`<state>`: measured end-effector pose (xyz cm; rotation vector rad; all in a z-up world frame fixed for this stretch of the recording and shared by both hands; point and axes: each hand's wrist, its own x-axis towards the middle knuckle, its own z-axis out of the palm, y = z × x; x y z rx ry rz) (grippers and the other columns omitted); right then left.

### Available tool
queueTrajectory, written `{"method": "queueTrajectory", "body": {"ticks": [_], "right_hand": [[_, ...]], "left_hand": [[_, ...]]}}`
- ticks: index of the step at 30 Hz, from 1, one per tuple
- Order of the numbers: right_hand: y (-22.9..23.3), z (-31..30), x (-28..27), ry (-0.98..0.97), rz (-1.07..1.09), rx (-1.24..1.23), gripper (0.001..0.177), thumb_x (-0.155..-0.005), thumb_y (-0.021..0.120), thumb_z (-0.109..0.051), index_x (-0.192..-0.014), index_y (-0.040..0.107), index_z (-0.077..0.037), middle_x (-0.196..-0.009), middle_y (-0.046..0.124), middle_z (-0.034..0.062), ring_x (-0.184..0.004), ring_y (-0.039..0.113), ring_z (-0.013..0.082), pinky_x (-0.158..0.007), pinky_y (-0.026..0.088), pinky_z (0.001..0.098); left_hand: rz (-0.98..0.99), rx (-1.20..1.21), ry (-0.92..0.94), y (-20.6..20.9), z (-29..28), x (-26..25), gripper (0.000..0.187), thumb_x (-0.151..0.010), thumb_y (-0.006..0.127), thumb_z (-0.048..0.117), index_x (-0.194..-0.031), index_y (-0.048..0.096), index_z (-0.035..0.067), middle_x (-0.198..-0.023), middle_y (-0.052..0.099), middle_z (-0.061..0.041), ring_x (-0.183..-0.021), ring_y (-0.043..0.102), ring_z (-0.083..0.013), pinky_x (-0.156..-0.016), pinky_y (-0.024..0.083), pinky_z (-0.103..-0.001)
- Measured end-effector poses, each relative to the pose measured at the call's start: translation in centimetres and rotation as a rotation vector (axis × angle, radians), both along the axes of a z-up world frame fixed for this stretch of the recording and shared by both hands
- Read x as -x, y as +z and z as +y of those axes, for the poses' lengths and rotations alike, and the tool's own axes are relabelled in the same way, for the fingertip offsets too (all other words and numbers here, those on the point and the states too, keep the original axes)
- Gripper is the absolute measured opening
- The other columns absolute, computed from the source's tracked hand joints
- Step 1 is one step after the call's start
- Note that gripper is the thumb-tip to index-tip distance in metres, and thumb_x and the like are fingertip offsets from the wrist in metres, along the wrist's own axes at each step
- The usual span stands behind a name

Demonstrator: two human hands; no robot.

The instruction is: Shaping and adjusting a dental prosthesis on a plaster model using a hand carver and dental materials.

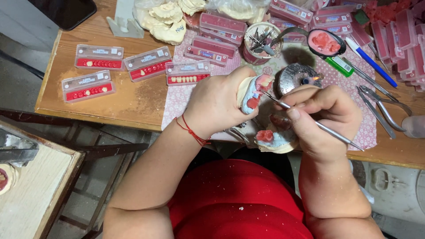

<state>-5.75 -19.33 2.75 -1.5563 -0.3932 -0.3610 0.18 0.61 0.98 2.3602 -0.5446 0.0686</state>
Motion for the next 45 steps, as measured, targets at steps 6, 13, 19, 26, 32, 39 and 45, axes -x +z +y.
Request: {"method": "queueTrajectory", "body": {"ticks": [6, 13, 19, 26, 32, 39, 45], "right_hand": [[0.5, 0.3, -0.3, -0.066, -0.125, 0.126, 0.029, -0.097, 0.063, -0.007, -0.081, 0.039, -0.006, -0.091, 0.066, 0.0253, -0.08, 0.069, 0.031, -0.076, 0.056, 0.0406], [0.6, 0.3, -0.4, -0.047, -0.107, 0.146, 0.028, -0.098, 0.061, -0.004, -0.08, 0.04, -0.006, -0.092, 0.068, 0.0259, -0.077, 0.071, 0.0287, -0.072, 0.057, 0.0381], [0.4, 0.3, -0.8, -0.019, 0.096, -0.076, 0.032, -0.095, 0.067, -0.008, -0.079, 0.039, -0.012, -0.087, 0.068, 0.0203, -0.072, 0.073, 0.0241, -0.058, 0.059, 0.032], [0.3, 0.1, -1.4, 0.063, 0.299, -0.315, 0.03, -0.091, 0.068, -0.006, -0.079, 0.041, -0.012, -0.082, 0.067, 0.0239, -0.061, 0.067, 0.0255, -0.052, 0.056, 0.0346], [-0.1, 0.1, -1.6, 0.114, 0.335, -0.385, 0.028, -0.093, 0.065, -0.005, -0.08, 0.041, -0.013, -0.081, 0.067, 0.024, -0.057, 0.064, 0.0301, -0.052, 0.057, 0.0412], [0.5, 0.6, 0.5, -0.069, 0.061, 0.029, 0.03, -0.097, 0.067, -0.007, -0.082, 0.042, -0.01, -0.096, 0.07, 0.0218, -0.08, 0.074, 0.0259, -0.071, 0.064, 0.035], [2.1, 0.8, 1.4, -0.119, -0.164, 0.138, 0.023, -0.098, 0.066, -0.014, -0.092, 0.045, -0.007, -0.093, 0.066, 0.0248, -0.082, 0.068, 0.0306, -0.084, 0.057, 0.0399]], "left_hand": [[-0.016, 0.008, -0.003, 0.0, 0.0, 0.0, 0.042, -0.079, 0.072, 0.046, -0.111, 0.057, 0.024, -0.074, 0.074, -0.011, -0.07, 0.069, -0.0461, -0.052, 0.048, -0.057], [-0.031, 0.03, -0.002, 0.3, 0.1, 0.2, 0.037, -0.08, 0.072, 0.044, -0.108, 0.057, 0.025, -0.073, 0.074, -0.009, -0.07, 0.07, -0.0445, -0.053, 0.049, -0.056], [0.01, 0.017, -0.005, 0.4, 0.1, 0.2, 0.039, -0.081, 0.07, 0.047, -0.111, 0.058, 0.025, -0.075, 0.075, -0.009, -0.071, 0.071, -0.0434, -0.053, 0.05, -0.055], [0.026, 0.008, -0.001, 0.6, 0.3, 0.2, 0.039, -0.079, 0.07, 0.048, -0.11, 0.058, 0.027, -0.076, 0.075, -0.008, -0.073, 0.07, -0.044, -0.055, 0.05, -0.056], [0.003, 0.026, -0.019, 0.3, 0.5, 0.1, 0.042, -0.079, 0.07, 0.049, -0.112, 0.061, 0.026, -0.078, 0.076, -0.007, -0.073, 0.071, -0.0429, -0.055, 0.051, -0.055], [-0.023, 0.019, -0.039, 0.1, 0.3, -0.2, 0.041, -0.077, 0.074, 0.045, -0.11, 0.06, 0.025, -0.074, 0.075, -0.005, -0.067, 0.072, -0.0396, -0.054, 0.052, -0.053], [-0.014, 0.019, -0.044, -0.1, 0.3, -0.2, 0.05, -0.073, 0.081, 0.046, -0.113, 0.06, 0.026, -0.08, 0.076, -0.007, -0.072, 0.072, -0.0415, -0.055, 0.051, -0.055]]}}
